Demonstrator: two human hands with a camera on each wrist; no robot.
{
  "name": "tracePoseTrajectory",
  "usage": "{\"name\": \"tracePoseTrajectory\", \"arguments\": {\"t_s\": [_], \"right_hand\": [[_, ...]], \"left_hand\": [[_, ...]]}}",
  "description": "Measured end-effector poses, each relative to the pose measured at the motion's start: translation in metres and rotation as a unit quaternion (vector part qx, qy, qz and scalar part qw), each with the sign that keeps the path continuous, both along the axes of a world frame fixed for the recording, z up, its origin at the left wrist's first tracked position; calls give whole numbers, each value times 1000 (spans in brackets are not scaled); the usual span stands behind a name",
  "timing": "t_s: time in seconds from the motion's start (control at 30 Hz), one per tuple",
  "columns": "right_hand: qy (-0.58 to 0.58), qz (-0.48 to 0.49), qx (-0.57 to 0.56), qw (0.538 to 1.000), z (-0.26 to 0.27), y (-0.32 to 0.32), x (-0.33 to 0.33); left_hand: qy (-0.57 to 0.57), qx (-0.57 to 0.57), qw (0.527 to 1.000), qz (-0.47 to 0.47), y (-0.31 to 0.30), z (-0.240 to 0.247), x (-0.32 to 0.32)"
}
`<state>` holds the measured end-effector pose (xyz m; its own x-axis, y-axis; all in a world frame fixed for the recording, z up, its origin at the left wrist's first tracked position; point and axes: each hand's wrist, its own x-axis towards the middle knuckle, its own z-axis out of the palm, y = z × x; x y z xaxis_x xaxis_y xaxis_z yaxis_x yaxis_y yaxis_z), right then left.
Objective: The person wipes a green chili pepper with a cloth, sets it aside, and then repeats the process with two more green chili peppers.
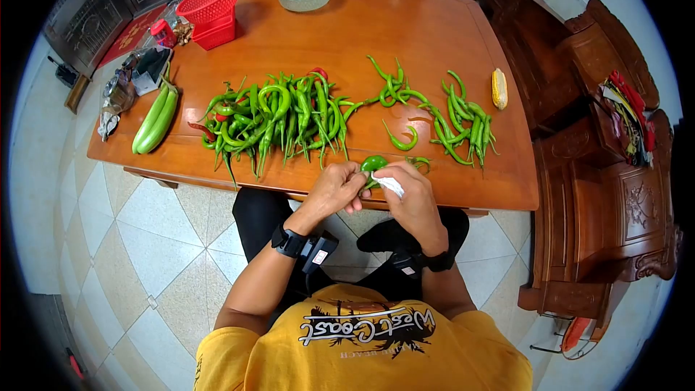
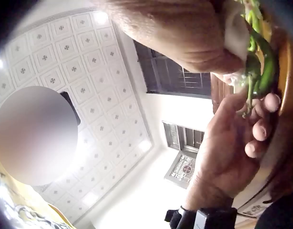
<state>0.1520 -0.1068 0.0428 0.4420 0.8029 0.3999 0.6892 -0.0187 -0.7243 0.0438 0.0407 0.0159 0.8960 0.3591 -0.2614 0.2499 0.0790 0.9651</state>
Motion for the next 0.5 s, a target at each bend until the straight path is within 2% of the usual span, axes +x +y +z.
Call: {"name": "tracePoseTrajectory", "arguments": {"t_s": [0.5], "right_hand": [[-5,-60,-35,998,-15,-15,13]], "left_hand": [[24,13,1000,-14,2,-2,1]]}}
